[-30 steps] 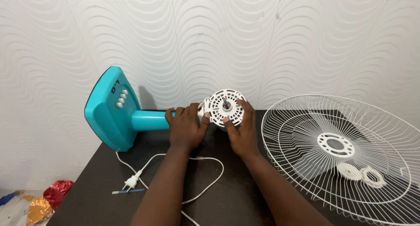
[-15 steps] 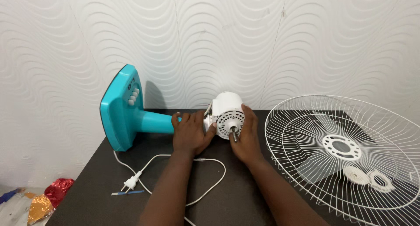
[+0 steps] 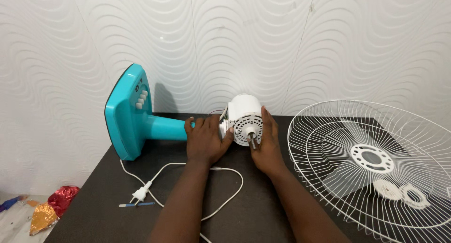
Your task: The person removes the front wire cage and fan blades from a teal table fan, then uses a screwdriver to loosen screws on the motor housing. The fan remains partially disassembled on the table.
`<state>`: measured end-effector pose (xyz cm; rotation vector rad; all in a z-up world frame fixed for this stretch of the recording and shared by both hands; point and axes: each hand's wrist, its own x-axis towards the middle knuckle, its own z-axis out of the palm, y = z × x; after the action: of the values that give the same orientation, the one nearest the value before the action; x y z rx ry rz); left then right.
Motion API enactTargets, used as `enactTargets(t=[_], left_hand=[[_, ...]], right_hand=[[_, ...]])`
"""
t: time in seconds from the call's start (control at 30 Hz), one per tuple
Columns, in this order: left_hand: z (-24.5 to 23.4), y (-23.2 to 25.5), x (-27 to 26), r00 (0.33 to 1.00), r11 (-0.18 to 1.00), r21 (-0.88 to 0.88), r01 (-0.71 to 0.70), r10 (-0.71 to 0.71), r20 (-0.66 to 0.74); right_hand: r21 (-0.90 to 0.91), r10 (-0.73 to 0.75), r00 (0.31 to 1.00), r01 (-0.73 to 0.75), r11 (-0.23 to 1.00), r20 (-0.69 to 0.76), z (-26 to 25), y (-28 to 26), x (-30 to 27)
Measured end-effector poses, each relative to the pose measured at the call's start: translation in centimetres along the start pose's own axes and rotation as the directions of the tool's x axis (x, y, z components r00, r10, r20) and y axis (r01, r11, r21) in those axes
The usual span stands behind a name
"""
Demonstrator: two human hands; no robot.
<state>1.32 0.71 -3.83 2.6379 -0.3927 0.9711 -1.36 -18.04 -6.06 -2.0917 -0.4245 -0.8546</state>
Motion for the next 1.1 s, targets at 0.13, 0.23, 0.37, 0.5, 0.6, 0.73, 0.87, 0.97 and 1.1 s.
enactTargets(t=[0.13, 0.23, 0.37, 0.5, 0.6, 0.73, 0.87, 0.97, 1.1], left_hand=[[0.3, 0.0, -0.3, 1.000, 1.000, -0.029, 0.010, -0.010, -0.010], [0.4, 0.0, -0.1, 0.999, 0.999, -0.032, 0.027, -0.026, 0.022], [0.5, -0.1, -0.1, 0.998, 0.998, -0.042, 0.040, -0.038, 0.052], [0.4, -0.2, -0.1, 0.989, 0.996, -0.058, 0.066, -0.058, 0.134], [0.5, -0.3, -0.1, 0.985, 0.996, -0.055, 0.075, -0.066, 0.157], [0.8, -0.4, 0.1, 0.968, 0.994, -0.050, 0.102, -0.088, 0.234], [1.0, -0.8, 0.1, 0.962, 0.993, -0.075, 0.094, -0.071, 0.264], [0.8, -1.4, -0.2, 0.955, 0.996, -0.077, 0.047, -0.022, 0.295], [0.3, -2.0, -1.0, 0.953, 0.993, -0.107, 0.043, -0.008, 0.304]], right_hand=[[0.024, -0.004, 1.000, 0.004, 1.000, -0.011, -0.1, -0.2, -0.1], [0.019, -0.016, 0.999, 0.017, 1.000, -0.030, -0.1, -0.3, 0.0], [0.017, 0.065, 0.998, -0.065, 0.998, -0.003, -0.3, -0.5, 0.3], [0.099, 0.154, 0.988, -0.154, 0.983, 0.013, -0.4, -0.7, 0.4], [0.035, 0.154, 0.988, -0.154, 0.987, 0.009, -0.5, -0.8, 0.4], [0.081, 0.204, 0.978, -0.206, 0.975, 0.032, -0.6, -0.5, 0.6], [0.214, 0.276, 0.958, -0.287, 0.934, 0.077, -0.7, 0.3, 0.6], [0.331, 0.279, 0.956, -0.292, 0.897, 0.087, -0.7, 0.5, 0.5], [0.367, 0.320, 0.945, -0.322, 0.873, 0.066, -0.6, 0.4, 0.6]])
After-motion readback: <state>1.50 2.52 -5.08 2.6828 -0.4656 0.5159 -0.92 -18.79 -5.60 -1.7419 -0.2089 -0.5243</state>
